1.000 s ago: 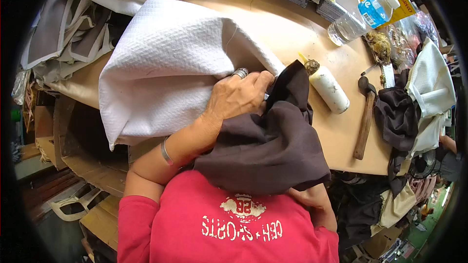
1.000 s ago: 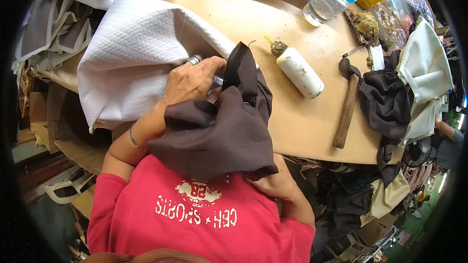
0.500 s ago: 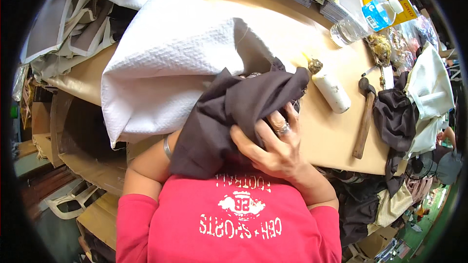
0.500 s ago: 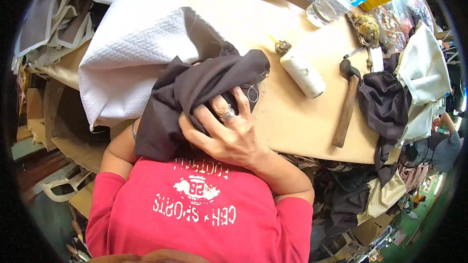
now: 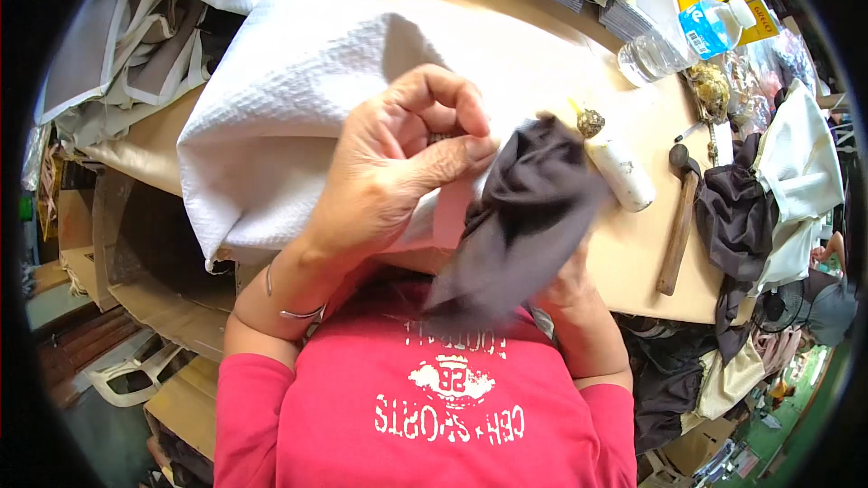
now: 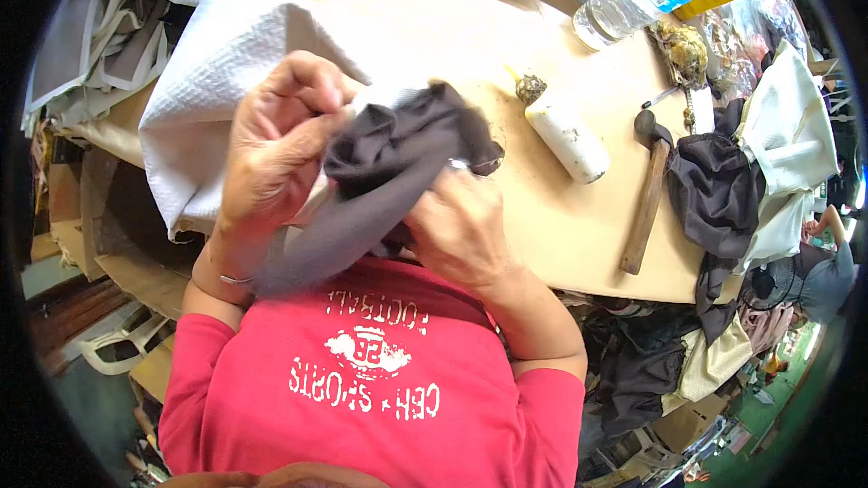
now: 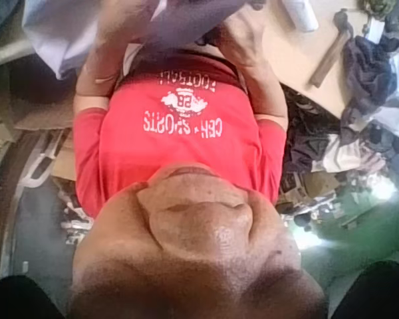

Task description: The person applies glue to the braided strap and edges of a white textured bag, then attaches a brown fabric lining and a zipper, pressing the components together by hand.

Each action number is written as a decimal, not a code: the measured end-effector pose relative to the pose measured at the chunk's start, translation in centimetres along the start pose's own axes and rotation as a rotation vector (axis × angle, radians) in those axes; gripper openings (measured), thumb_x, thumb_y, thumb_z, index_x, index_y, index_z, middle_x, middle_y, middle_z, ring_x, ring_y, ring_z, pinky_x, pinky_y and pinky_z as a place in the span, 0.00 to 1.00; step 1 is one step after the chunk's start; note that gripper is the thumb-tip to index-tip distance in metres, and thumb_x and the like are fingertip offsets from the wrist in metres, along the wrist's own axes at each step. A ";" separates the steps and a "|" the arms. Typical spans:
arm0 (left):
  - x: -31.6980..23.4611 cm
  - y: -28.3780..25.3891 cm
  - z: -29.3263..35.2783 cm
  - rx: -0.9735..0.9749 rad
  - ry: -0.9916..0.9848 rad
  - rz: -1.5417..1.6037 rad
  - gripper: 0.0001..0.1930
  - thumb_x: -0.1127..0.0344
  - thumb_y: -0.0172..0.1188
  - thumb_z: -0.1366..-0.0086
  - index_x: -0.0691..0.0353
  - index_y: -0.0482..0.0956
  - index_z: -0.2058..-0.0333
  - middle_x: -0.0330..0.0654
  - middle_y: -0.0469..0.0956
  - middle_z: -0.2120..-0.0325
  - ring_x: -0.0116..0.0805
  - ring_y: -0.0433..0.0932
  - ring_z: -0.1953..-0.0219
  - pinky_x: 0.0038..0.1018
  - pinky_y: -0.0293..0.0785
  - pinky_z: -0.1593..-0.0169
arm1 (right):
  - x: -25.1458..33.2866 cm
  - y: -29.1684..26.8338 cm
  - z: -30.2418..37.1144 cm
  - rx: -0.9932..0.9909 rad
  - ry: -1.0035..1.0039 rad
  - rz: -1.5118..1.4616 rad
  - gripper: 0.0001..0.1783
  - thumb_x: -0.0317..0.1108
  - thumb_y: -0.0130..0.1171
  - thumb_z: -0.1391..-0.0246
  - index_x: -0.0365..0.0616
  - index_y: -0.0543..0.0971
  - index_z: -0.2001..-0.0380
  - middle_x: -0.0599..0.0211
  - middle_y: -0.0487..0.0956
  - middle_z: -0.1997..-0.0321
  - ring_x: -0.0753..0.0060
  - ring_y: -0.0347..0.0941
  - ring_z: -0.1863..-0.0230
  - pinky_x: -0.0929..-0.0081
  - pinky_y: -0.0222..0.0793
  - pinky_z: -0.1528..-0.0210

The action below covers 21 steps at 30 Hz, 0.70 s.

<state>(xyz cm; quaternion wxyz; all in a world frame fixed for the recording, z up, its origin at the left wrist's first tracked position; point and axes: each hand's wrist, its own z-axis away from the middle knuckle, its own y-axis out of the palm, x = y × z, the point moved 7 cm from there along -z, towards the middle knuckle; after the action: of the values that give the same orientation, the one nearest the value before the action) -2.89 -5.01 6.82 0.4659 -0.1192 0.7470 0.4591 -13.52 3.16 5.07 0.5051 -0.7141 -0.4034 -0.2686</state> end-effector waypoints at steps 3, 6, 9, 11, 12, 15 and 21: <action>-2.0 3.1 1.2 0.084 0.045 -0.355 0.06 0.79 0.53 0.47 0.65 0.68 0.69 0.38 0.72 0.76 0.22 0.71 0.71 0.17 0.67 0.70 | -0.3 2.0 -1.4 0.274 0.037 0.083 0.22 0.37 0.54 0.63 0.42 0.70 0.60 0.58 0.72 0.65 0.60 0.70 0.68 0.67 0.65 0.71; -2.0 6.6 2.1 0.419 0.358 -0.618 0.10 0.84 0.56 0.55 0.65 0.70 0.73 0.45 0.71 0.75 0.31 0.71 0.77 0.21 0.67 0.74 | 2.4 2.3 -1.5 0.282 -0.240 0.624 0.26 0.39 0.56 0.64 0.46 0.69 0.57 0.63 0.70 0.59 0.63 0.64 0.63 0.67 0.60 0.67; -0.9 5.3 1.2 0.278 0.360 -0.905 0.09 0.83 0.54 0.53 0.63 0.71 0.72 0.43 0.70 0.77 0.35 0.71 0.76 0.24 0.67 0.72 | 0.3 2.1 -2.2 0.257 -0.008 0.221 0.16 0.31 0.55 0.65 0.43 0.71 0.67 0.56 0.72 0.68 0.56 0.68 0.67 0.66 0.63 0.67; -0.1 3.2 0.5 0.180 0.344 -1.110 0.06 0.80 0.52 0.50 0.64 0.70 0.71 0.44 0.71 0.76 0.39 0.72 0.75 0.24 0.68 0.71 | -1.3 1.8 -2.4 0.311 0.156 0.032 0.12 0.28 0.55 0.65 0.40 0.72 0.71 0.53 0.73 0.71 0.52 0.71 0.68 0.67 0.65 0.66; 0.5 2.0 0.7 0.142 0.287 -1.245 0.07 0.78 0.53 0.50 0.64 0.70 0.70 0.44 0.71 0.74 0.40 0.72 0.74 0.26 0.68 0.71 | -1.3 0.8 -2.0 0.359 0.144 0.048 0.12 0.28 0.55 0.65 0.40 0.73 0.71 0.53 0.73 0.70 0.52 0.71 0.67 0.67 0.65 0.66; 1.8 1.3 1.4 0.114 0.217 -1.481 0.07 0.75 0.54 0.50 0.63 0.70 0.69 0.45 0.69 0.69 0.40 0.71 0.71 0.28 0.68 0.69 | -1.3 -2.2 -0.7 0.241 0.182 -0.092 0.16 0.26 0.58 0.68 0.38 0.74 0.68 0.55 0.75 0.68 0.56 0.71 0.66 0.68 0.65 0.64; 0.3 2.6 3.2 0.365 0.221 -1.441 0.24 0.63 0.62 0.58 0.58 0.69 0.59 0.48 0.62 0.53 0.46 0.65 0.54 0.35 0.63 0.54 | 0.7 -3.2 0.6 0.236 -0.070 0.169 0.17 0.28 0.61 0.68 0.45 0.74 0.67 0.65 0.73 0.63 0.59 0.66 0.61 0.67 0.61 0.60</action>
<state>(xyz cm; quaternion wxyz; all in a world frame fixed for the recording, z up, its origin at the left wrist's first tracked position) -2.71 -0.93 7.60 0.5856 -0.5450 0.5907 -0.1052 -15.84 4.50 7.01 0.5922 -0.6900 -0.3879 -0.1507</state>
